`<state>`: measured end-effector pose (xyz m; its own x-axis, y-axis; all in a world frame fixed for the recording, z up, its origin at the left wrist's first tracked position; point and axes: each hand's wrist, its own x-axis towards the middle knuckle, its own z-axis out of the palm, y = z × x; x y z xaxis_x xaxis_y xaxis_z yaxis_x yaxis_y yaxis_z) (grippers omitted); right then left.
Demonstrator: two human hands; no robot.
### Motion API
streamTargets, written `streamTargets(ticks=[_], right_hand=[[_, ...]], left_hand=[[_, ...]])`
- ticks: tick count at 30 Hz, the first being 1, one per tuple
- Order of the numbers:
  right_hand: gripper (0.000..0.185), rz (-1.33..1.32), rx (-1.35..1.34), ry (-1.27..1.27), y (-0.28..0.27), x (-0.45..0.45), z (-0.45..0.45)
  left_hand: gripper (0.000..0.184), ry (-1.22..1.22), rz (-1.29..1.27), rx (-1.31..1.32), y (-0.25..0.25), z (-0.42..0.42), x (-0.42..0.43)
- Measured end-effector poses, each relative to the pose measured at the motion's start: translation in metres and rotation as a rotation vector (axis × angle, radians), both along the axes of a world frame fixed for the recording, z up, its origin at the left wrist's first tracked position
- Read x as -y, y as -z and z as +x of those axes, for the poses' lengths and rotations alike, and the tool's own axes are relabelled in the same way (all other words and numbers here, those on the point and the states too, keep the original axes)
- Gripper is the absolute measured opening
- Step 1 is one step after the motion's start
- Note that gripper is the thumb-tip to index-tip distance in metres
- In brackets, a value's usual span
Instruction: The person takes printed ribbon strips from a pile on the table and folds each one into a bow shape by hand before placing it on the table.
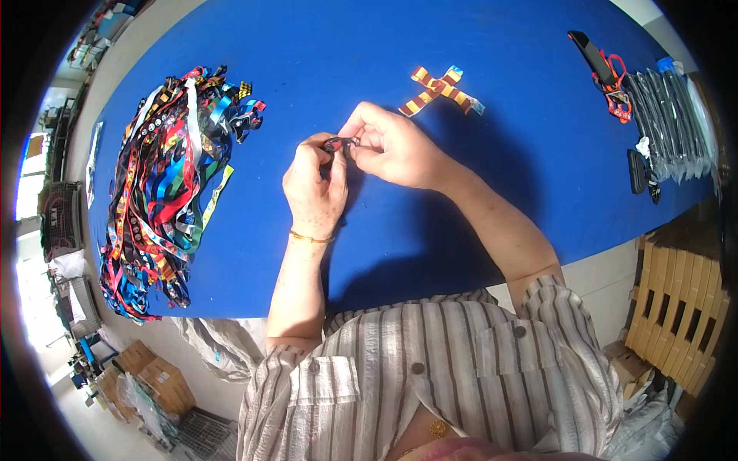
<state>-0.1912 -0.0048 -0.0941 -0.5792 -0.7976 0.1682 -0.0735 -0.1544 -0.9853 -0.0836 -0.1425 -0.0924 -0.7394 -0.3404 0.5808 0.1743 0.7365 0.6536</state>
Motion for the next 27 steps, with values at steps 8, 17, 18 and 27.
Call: streamTargets(ticks=[8,17,18,27], right_hand=[[0.032,0.207,0.261,-0.005,-0.009,-0.004,-0.012],[0.025,0.312,0.34,-0.195,-0.016,-0.019,-0.029],[0.024,0.319,0.311,-0.187,-0.015,-0.019,-0.029],[0.016,0.225,0.099,0.049,-0.014,-0.01,-0.016]], left_hand=[[0.027,0.122,-0.056,0.018,0.001,0.003,-0.005],[0.027,0.194,-0.238,-0.046,0.006,0.002,-0.004],[0.028,0.198,-0.245,-0.057,0.007,0.001,-0.005],[0.027,0.055,-0.275,-0.139,0.013,-0.004,-0.002]])
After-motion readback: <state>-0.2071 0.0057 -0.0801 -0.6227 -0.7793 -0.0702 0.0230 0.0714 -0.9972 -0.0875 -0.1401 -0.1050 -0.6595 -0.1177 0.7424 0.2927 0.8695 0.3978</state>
